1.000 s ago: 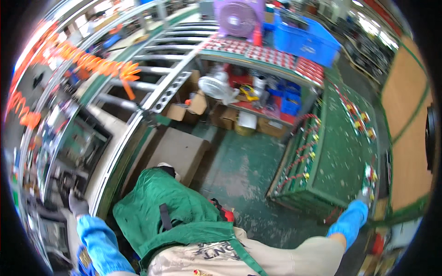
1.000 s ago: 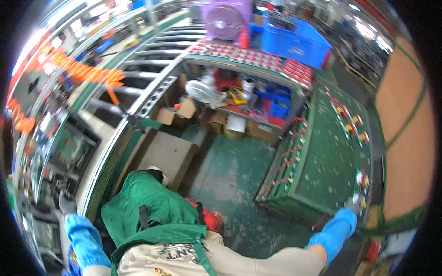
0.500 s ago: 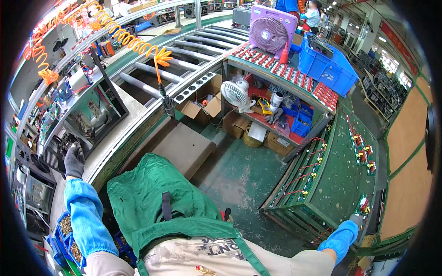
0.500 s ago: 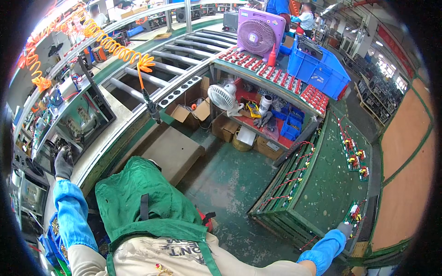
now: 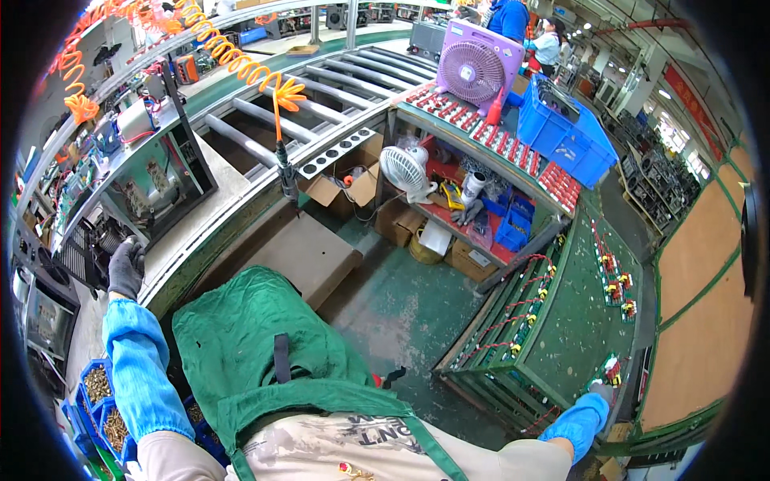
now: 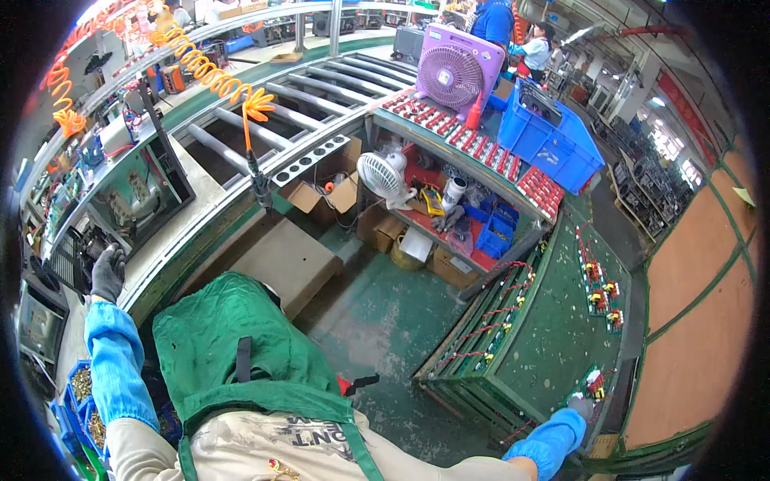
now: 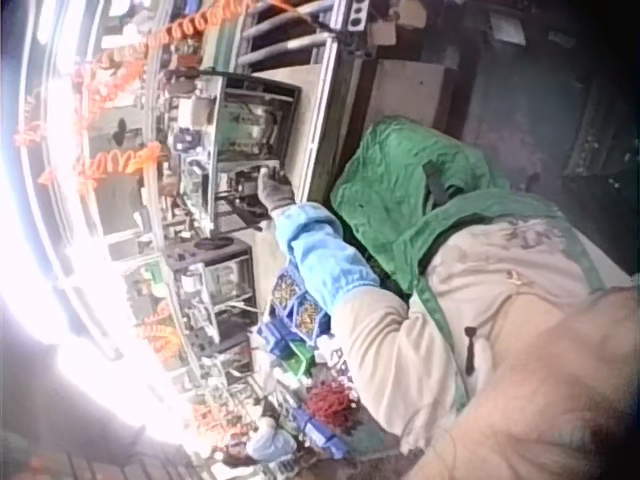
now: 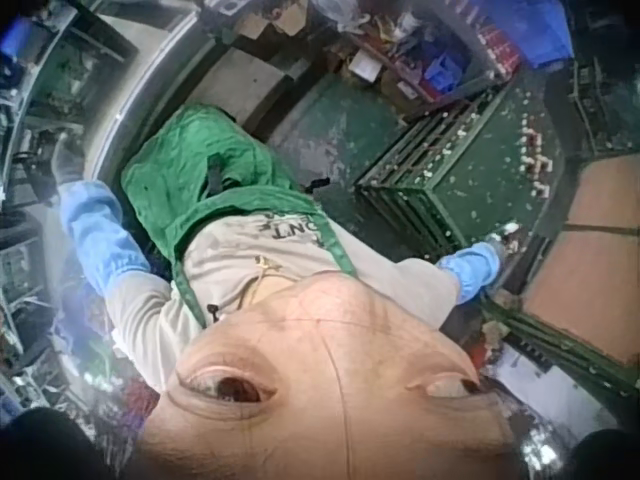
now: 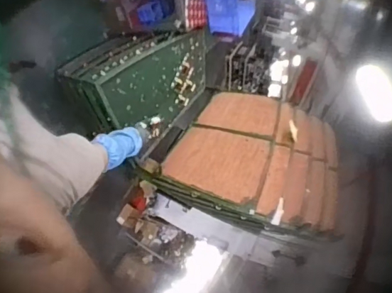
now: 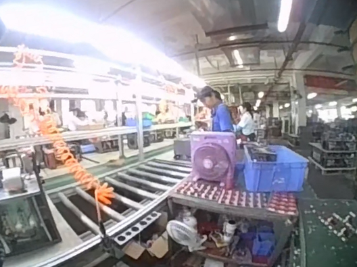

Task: The person assembles an electronic device by connecting red and blue wires to a white motor and a green circuit board. They then secure a control panel into a metal casing using a pneumatic screwdriver to fasten screws.

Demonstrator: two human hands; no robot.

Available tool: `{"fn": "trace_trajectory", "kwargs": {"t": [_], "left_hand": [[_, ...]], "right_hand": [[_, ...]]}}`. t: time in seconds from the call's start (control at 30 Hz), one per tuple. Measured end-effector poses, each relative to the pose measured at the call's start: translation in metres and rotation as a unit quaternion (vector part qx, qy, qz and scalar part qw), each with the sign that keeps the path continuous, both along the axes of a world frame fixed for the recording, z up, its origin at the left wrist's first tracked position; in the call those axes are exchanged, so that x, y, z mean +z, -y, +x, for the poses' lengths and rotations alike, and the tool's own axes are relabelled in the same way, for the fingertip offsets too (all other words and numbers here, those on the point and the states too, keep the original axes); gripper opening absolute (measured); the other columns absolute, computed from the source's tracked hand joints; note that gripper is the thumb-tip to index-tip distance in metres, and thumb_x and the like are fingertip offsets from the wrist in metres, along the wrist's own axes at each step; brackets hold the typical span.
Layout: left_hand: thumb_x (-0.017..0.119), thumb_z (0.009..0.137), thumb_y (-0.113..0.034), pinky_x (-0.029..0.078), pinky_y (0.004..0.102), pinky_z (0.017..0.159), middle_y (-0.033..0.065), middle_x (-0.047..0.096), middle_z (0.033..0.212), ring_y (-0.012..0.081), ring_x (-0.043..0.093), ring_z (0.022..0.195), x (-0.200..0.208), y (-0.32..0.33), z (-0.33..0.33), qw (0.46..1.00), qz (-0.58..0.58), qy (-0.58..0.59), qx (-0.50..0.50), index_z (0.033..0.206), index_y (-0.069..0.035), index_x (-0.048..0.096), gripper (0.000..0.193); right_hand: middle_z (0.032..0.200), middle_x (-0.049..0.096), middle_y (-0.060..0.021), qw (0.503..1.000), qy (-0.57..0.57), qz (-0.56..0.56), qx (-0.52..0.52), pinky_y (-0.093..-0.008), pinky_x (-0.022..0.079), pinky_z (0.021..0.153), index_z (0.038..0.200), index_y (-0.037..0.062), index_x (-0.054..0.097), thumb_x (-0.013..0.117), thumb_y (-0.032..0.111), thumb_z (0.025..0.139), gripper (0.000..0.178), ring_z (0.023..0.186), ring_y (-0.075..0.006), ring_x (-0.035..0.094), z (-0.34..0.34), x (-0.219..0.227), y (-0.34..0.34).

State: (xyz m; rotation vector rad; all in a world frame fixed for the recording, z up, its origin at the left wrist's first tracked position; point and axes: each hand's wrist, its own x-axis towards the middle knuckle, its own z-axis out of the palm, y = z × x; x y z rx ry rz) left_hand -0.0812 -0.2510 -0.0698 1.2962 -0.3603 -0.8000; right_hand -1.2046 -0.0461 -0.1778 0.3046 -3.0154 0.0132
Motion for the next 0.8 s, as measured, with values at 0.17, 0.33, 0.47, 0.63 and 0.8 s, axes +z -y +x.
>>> {"fn": "trace_trajectory", "kwargs": {"t": [0.17,0.33,0.47,0.63,0.8], "left_hand": [[0.057,0.092,-0.023,0.048,0.0165,0.052,-0.0008,0.067,0.08,0.0076,0.061,0.064,0.011,0.012,-0.003,0.999,-0.014,-0.005,-0.033,0.103,-0.012,0.064,0.017],[0.059,0.09,-0.024,0.049,0.0169,0.053,-0.0024,0.067,0.081,0.008,0.062,0.065,0.015,0.015,-0.011,0.998,-0.023,-0.013,-0.049,0.102,-0.012,0.065,0.018],[0.057,0.091,-0.022,0.05,0.0176,0.055,-0.0022,0.067,0.082,0.0076,0.061,0.067,0.014,0.02,-0.016,0.996,-0.012,-0.026,-0.084,0.104,-0.012,0.064,0.018],[0.059,0.091,-0.022,0.049,0.0178,0.059,-0.0013,0.066,0.085,0.0074,0.061,0.071,0.005,0.022,-0.027,0.993,-0.018,-0.025,-0.113,0.107,-0.011,0.063,0.02],[0.059,0.091,-0.021,0.049,0.0188,0.059,0.0006,0.066,0.084,0.0084,0.061,0.071,-0.009,0.018,-0.026,0.994,-0.022,-0.044,-0.1,0.105,-0.009,0.063,0.019]], "right_hand": [[0.104,0.064,-0.0224,0.998,-0.005,-0.047,0.034,-0.0482,0.049,0.082,0.098,0.0027,0.067,0.059,0.039,0.074,0.044,0.097,-0.0396,0.062,0.103,0.056,0.068],[0.102,0.066,-0.0176,0.996,0.011,-0.043,0.08,-0.0461,0.052,0.077,0.098,0.0057,0.067,0.063,0.038,0.07,0.043,0.092,-0.0361,0.065,0.204,0.078,0.114],[0.097,0.066,-0.0201,0.988,-0.016,-0.06,0.143,-0.0467,0.051,0.077,0.097,0.0006,0.065,0.065,0.04,0.067,0.05,0.09,-0.0374,0.065,0.244,0.054,0.141],[0.126,0.053,-0.0215,0.972,0.046,-0.046,0.225,-0.0475,0.047,0.088,0.111,0.0051,0.06,0.072,0.048,0.065,0.064,0.112,-0.0379,0.054,0.276,0.074,0.155],[0.132,0.044,-0.0198,0.959,0.115,0.018,0.259,-0.0482,0.042,0.096,0.144,0.0151,0.025,0.078,0.059,0.058,0.11,0.12,-0.0388,0.046,0.248,0.052,0.139]]}}
